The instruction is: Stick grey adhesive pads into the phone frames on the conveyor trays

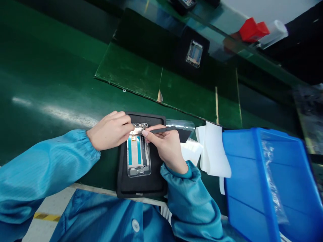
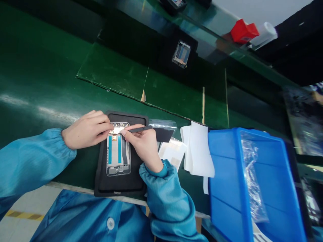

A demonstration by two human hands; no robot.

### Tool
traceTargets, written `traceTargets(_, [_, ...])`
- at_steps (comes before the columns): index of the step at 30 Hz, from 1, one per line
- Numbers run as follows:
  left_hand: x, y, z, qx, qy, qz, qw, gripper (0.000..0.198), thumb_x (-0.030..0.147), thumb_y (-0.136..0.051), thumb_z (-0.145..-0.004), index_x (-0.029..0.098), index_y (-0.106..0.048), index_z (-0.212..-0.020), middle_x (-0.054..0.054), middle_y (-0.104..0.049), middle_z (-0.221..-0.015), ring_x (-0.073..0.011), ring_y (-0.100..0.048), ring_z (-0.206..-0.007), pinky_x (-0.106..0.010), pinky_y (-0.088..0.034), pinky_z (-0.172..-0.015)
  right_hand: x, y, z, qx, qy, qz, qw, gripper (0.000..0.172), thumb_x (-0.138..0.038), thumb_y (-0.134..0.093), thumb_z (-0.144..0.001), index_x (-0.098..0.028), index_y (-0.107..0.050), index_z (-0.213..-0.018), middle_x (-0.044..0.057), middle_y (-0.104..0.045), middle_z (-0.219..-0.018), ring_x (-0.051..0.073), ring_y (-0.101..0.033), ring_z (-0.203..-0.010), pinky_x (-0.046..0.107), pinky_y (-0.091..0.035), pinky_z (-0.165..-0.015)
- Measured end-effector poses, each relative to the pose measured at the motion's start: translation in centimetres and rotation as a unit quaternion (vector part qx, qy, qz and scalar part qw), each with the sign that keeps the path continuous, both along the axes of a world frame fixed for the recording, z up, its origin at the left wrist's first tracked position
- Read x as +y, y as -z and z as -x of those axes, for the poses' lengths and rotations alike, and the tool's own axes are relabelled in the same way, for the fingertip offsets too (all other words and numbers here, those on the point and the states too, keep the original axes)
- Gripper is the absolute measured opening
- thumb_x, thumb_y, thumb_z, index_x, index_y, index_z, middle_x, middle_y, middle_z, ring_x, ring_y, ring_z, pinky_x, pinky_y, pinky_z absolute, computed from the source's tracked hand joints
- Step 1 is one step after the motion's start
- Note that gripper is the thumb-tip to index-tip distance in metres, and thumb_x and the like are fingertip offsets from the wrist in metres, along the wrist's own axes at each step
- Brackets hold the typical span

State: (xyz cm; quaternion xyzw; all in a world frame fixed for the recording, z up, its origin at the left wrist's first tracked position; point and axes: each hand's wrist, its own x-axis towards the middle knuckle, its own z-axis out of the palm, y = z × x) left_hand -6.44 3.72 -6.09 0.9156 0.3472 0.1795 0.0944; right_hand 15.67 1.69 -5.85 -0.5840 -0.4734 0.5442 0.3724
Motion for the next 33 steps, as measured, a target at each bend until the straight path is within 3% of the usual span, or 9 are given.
traceTargets(21, [-0.02, -0.3, -0.08, 0.021, 0.004, -0.015, 1.0, 0.018, 0.019, -0.051, -0.095, 0.016, -0.069, -0.093, -0.007, -0.063, -0.09, -0.0218, -0.055, -0.084, -0.035, -0.04, -0.069, -0.17, -0.1, 0.09, -0.002, -0.012, -0.009, 1.0, 0.022, -0.036, -0.084, -0.073, -0.018, -0.074, -0.08, 0.0, -0.067, -0.06, 0.013, -0.059, -0.053, 0.027, -0.05, -0.053])
traceTargets(33, [-0.11, -0.56, 0.01, 0.02, 0.009, -0.026, 0.999, 0.02, 0.02, -0.051, -0.096, 0.017, -0.069, -0.09, -0.006, -0.064, -0.088, -0.0214, -0.055, -0.083, -0.035, -0.039, -0.069, -0.18, -0.15, 0.08, -0.008, -0.012, -0.007, 1.0, 0.025, -0.039, -0.086, -0.071, -0.019, -0.074, -0.079, 0.002, -0.071, -0.066, 0.016, -0.064, -0.057, 0.03, -0.056, -0.056])
